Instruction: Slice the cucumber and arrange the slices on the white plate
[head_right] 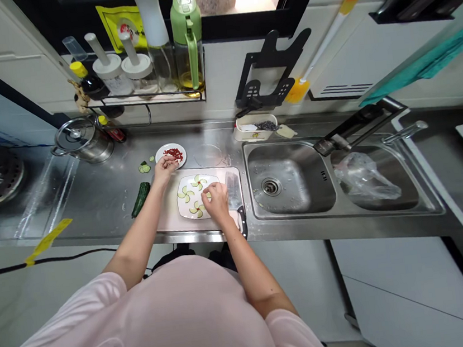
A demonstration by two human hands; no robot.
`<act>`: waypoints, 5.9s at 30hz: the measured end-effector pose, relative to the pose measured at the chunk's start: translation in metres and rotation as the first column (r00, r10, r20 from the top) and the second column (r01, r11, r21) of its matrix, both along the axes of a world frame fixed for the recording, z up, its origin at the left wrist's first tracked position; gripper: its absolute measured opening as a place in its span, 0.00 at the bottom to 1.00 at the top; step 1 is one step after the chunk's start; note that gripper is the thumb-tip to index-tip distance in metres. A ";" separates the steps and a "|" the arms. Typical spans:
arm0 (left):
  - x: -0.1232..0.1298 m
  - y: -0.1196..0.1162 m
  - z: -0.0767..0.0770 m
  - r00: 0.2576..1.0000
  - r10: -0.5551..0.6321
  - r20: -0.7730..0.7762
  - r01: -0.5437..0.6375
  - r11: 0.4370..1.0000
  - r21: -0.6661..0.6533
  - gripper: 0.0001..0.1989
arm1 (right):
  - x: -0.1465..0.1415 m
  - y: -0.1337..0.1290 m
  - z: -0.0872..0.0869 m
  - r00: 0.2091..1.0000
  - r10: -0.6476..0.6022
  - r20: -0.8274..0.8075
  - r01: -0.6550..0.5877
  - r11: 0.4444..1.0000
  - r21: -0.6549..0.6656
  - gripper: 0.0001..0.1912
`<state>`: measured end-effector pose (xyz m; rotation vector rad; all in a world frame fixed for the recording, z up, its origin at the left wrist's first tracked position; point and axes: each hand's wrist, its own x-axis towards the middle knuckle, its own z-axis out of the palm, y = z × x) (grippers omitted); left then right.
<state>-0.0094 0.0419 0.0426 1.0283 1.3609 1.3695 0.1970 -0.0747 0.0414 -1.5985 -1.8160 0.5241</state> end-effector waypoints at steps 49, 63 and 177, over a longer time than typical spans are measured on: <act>0.010 -0.107 0.042 0.897 -0.296 -0.329 0.340 0.937 0.084 0.13 | -0.030 0.016 0.044 0.945 0.322 -0.056 -0.316 0.944 0.093 0.06; -0.010 -0.107 -0.018 0.900 0.012 -0.435 -0.040 0.998 -0.056 0.14 | -0.035 0.026 0.020 0.930 0.354 0.099 -0.314 0.905 -0.287 0.11; -0.014 -0.154 -0.063 0.877 -0.210 -0.431 0.033 0.923 -0.383 0.23 | 0.033 -0.071 -0.040 0.959 -0.244 -0.143 0.136 0.842 -0.522 0.28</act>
